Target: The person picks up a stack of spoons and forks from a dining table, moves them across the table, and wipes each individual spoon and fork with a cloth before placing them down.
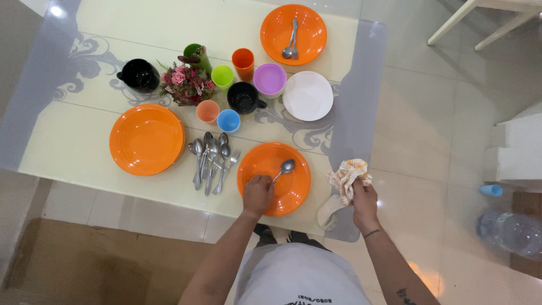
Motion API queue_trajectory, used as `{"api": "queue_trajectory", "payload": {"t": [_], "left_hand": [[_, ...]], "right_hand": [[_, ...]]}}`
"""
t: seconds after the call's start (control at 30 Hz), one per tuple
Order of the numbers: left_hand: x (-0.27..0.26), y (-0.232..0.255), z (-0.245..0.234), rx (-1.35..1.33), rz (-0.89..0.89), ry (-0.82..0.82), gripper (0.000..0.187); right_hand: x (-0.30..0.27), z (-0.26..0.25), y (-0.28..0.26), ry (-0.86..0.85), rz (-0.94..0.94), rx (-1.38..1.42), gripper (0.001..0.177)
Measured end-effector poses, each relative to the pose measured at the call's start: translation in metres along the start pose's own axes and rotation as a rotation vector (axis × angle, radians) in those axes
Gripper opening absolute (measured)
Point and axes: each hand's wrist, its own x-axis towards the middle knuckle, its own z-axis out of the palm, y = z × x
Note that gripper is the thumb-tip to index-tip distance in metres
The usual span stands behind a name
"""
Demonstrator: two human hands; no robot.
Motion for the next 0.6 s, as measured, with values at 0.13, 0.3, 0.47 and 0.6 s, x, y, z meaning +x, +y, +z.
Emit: {"api": "queue_trajectory", "payload": {"t": [0.13,0.3,0.47,0.6], "left_hand": [[0.002,-0.003,-0.007,-0.026,0.025,0.223,0.017],[0.001,-0.031,-0.041,-0.201,-0.392,0.419,0.019],[-0.027,-0.068,-0.064,-0.033,-0.509,0.555,0.02],[-0.044,-0.087,-0.069,0.07,-0.583,0.574,0.024]], "right_hand": [[0.009,-0.003,0.005,0.016,0.016,-0.023,0.028],[0.017,0.005,-0.004,-0.029,0.047,0.069,0.032],[0.022,0.03,-0.021,-0.158,0.047,0.148,0.033],[0.029,0.049,-0.022,-0.221,0.044,0.113,0.034]]}}
